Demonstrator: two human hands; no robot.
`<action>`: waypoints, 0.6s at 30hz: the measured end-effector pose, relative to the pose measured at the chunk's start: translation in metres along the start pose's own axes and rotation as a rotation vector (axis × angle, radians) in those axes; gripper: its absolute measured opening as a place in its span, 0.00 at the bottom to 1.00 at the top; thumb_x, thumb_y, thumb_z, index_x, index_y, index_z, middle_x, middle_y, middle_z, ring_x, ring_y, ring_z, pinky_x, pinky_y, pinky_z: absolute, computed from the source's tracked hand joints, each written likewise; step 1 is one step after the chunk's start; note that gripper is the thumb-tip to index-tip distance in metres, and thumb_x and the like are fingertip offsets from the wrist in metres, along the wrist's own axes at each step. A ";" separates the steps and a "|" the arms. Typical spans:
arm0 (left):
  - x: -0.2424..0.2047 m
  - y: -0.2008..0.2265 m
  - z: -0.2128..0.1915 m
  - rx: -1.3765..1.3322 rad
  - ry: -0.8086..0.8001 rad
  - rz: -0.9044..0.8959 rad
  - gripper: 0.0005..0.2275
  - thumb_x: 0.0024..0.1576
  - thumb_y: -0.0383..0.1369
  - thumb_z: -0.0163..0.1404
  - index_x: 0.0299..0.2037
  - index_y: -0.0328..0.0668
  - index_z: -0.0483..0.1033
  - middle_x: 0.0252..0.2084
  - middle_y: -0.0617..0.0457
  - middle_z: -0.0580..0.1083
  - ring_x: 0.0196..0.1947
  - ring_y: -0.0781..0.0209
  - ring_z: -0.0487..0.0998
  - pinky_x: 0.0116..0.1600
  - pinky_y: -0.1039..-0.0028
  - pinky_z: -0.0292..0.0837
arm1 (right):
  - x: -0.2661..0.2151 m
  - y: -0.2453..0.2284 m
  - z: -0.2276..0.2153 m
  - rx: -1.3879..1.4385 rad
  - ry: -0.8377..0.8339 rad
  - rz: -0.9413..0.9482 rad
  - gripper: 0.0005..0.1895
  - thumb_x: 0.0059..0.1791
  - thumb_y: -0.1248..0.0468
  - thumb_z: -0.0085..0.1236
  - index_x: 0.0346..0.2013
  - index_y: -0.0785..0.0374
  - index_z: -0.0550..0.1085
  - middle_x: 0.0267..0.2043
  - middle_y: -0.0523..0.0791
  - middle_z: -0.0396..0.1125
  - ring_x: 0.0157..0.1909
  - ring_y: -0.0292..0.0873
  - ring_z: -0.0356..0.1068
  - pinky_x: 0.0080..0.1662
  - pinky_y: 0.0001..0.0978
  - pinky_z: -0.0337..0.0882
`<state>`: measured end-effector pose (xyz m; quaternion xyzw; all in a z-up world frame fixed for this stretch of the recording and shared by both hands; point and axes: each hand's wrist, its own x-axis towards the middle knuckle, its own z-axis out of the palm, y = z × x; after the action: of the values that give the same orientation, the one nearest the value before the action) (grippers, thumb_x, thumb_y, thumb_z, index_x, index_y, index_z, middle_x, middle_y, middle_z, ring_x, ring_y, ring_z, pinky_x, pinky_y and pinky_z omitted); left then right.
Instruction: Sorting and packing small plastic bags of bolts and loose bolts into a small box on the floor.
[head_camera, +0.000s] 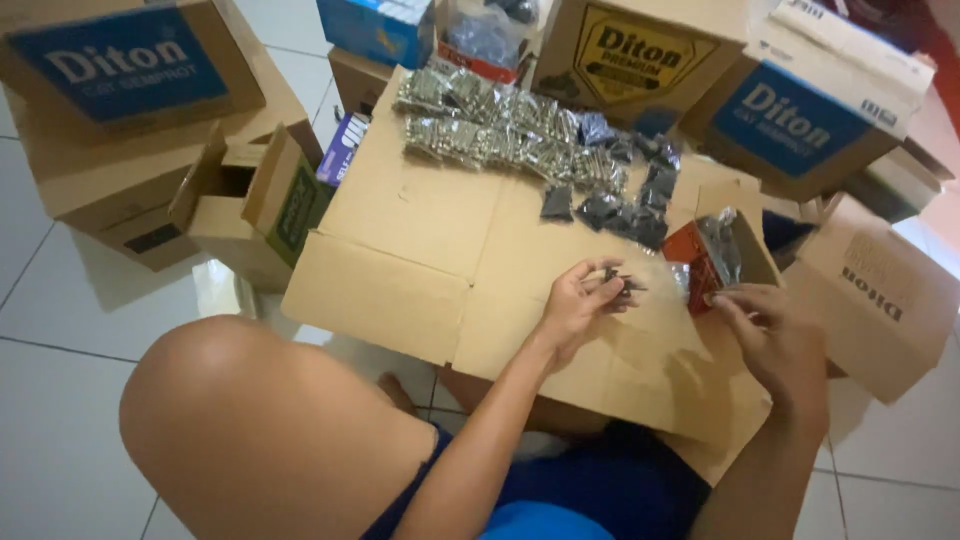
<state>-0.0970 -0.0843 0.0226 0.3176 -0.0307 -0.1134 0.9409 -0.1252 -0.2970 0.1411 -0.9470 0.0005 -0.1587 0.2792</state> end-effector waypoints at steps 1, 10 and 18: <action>0.003 -0.002 0.000 0.043 -0.011 -0.023 0.21 0.61 0.27 0.54 0.63 0.32 0.67 0.48 0.43 0.79 0.40 0.59 0.82 0.46 0.76 0.78 | -0.001 -0.012 -0.002 0.035 -0.103 -0.009 0.08 0.53 0.67 0.61 0.45 0.69 0.81 0.46 0.45 0.76 0.36 0.43 0.70 0.40 0.31 0.69; 0.017 -0.031 -0.017 0.066 -0.173 0.008 0.18 0.62 0.25 0.54 0.61 0.28 0.69 0.49 0.40 0.79 0.41 0.58 0.82 0.48 0.76 0.79 | -0.011 -0.017 0.008 -0.100 -0.050 -0.208 0.12 0.50 0.71 0.66 0.48 0.67 0.82 0.44 0.50 0.73 0.34 0.44 0.66 0.37 0.32 0.67; 0.014 -0.017 -0.009 0.162 -0.158 -0.032 0.20 0.64 0.32 0.53 0.63 0.29 0.69 0.50 0.42 0.79 0.39 0.60 0.82 0.45 0.78 0.77 | 0.000 -0.029 0.016 0.114 -0.072 -0.168 0.09 0.53 0.71 0.65 0.48 0.64 0.82 0.48 0.50 0.66 0.41 0.42 0.62 0.39 0.29 0.66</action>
<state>-0.0852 -0.0954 0.0051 0.3832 -0.1089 -0.1502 0.9049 -0.1229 -0.2640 0.1439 -0.9313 -0.0980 -0.1474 0.3183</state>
